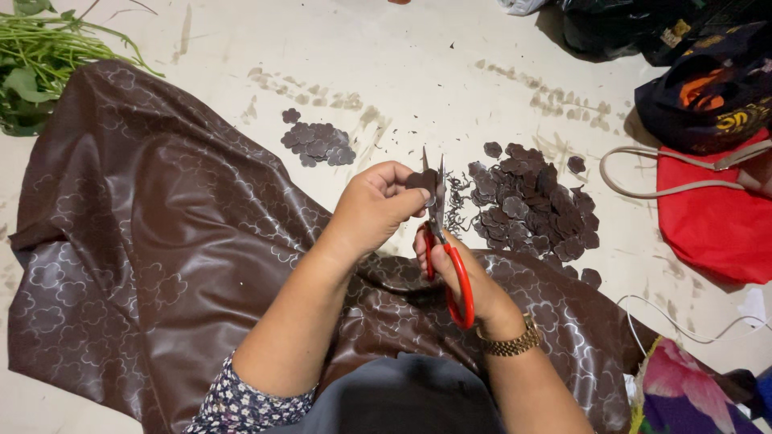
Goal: The person sits on the floor and uses red-handled scissors to trim the edges of dark fabric flower cutouts, cutting small notches and scraps off one piece at a time and setting trimmed pieces aside with a pile of finished pieces nearby.
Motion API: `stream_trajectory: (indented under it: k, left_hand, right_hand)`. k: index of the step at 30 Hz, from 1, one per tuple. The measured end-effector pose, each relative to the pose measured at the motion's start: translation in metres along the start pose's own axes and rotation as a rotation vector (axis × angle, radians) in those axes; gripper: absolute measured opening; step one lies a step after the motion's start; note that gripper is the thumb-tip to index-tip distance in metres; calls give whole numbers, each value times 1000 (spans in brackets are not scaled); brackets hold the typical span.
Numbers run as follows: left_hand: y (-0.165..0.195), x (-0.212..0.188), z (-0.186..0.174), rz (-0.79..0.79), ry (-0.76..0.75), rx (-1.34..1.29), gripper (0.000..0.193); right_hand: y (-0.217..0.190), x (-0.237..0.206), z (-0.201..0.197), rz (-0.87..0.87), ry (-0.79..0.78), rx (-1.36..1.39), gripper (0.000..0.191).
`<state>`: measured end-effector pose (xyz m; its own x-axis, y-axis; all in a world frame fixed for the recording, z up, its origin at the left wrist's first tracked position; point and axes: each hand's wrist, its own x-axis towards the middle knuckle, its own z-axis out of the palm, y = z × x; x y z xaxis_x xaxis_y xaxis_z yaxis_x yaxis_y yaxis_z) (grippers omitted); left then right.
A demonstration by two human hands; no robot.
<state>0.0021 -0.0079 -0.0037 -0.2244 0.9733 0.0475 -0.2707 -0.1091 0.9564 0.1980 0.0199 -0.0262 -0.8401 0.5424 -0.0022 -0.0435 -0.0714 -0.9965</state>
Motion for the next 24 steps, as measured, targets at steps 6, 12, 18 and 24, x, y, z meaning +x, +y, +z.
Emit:
stream_trajectory:
  k: [6,12,18,24]
  left_hand:
    - [-5,-2,4,-100,-56,-184,6]
    - [-7,2,6,-117,22,-151,9]
    - [-4,1,4,-160,39,-103,11]
    - [-1,0,1,-187,3,-78,12]
  right_hand:
    - [6,1,-2,-57,18,-34,53]
    - [10,-4,-10,2,-8,-19,53]
    - [8,-3,-13,-18,-102,7,56]
    - [7,-4,-12,-9,-67,8,55]
